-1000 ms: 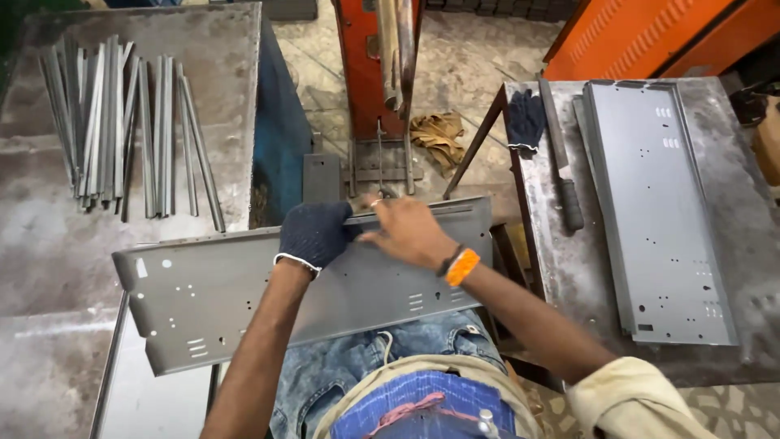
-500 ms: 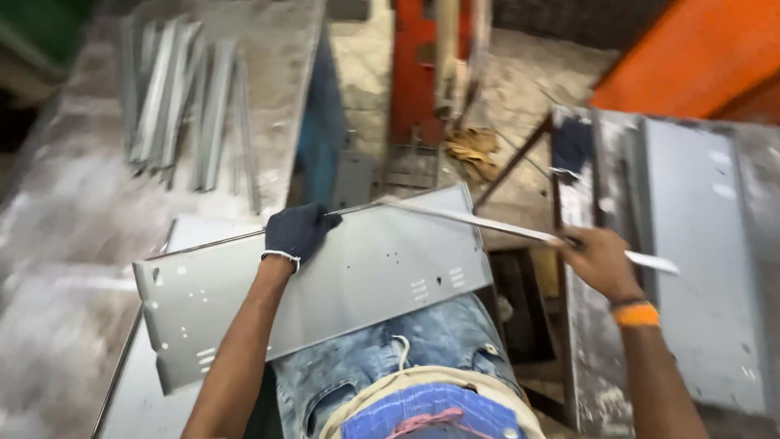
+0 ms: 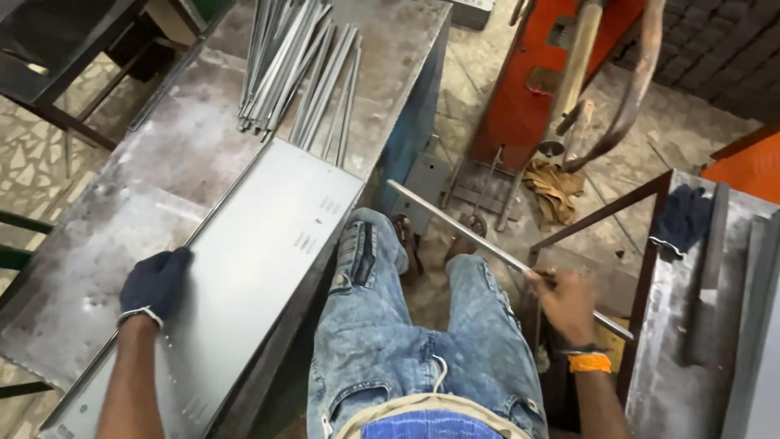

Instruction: Spot welding thin metal strips onto a large metal panel at a production workstation.

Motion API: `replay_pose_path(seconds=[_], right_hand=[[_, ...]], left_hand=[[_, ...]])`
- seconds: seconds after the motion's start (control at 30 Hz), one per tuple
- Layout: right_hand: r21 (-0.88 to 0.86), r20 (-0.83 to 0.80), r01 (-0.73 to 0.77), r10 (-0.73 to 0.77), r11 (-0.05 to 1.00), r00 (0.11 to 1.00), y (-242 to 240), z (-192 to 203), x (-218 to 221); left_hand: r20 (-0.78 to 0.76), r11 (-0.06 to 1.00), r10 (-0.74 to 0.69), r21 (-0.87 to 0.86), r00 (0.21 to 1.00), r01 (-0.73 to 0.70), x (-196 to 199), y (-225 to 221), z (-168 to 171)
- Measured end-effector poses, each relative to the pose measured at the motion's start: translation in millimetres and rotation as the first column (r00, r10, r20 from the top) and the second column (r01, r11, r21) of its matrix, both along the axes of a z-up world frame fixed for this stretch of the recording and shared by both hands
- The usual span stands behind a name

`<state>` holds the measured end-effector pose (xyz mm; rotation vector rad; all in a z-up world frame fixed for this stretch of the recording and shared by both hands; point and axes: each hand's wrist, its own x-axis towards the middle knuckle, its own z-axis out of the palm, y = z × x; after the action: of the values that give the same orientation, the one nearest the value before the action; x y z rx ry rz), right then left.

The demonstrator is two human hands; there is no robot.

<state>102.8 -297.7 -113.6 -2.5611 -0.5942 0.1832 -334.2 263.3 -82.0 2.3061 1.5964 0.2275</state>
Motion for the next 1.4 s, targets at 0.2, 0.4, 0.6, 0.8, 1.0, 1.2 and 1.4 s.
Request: replay_pose_path(seconds=[0.2, 0.4, 0.6, 0.8, 1.0, 1.2, 1.4], right_hand=[[0.266, 0.059, -0.130, 0.118, 0.955, 0.991, 66, 19, -28], [0.282, -0.116, -0.002, 0.037, 0.959, 0.993, 76, 37, -61], [0.160, -0.162, 0.134, -0.108, 0.978, 0.981, 11, 59, -53], [0.174, -0.056, 0.394, -0.390, 0.903, 0.919, -94, 35, -29], [0.030, 0.289, 0.707, -0.684, 0.706, 0.670, -223, 25, 27], [-0.070, 0.486, 0.796, -0.677, 0.601, 0.554, -281, -51, 78], [-0.104, 0.436, 0.766, -0.663, 0.634, 0.609, -312, -77, 110]], left_hand=[[0.121, 0.960, -0.133, 0.262, 0.984, 0.097, 46, 4, -16], [0.901, 0.651, -0.005, -0.326, 0.433, 0.686, 233, -133, -59], [0.856, 0.260, 0.166, -0.516, 0.489, 0.816, 346, -319, -32], [0.866, -0.137, 0.010, -0.494, 0.500, 0.859, 395, -450, -19], [0.887, -0.325, -0.136, -0.461, 0.442, 0.826, 405, -508, 2], [0.854, -0.338, -0.211, -0.520, 0.475, 0.784, 404, -515, -18], [0.827, -0.324, -0.253, -0.562, 0.502, 0.761, 407, -513, -10]])
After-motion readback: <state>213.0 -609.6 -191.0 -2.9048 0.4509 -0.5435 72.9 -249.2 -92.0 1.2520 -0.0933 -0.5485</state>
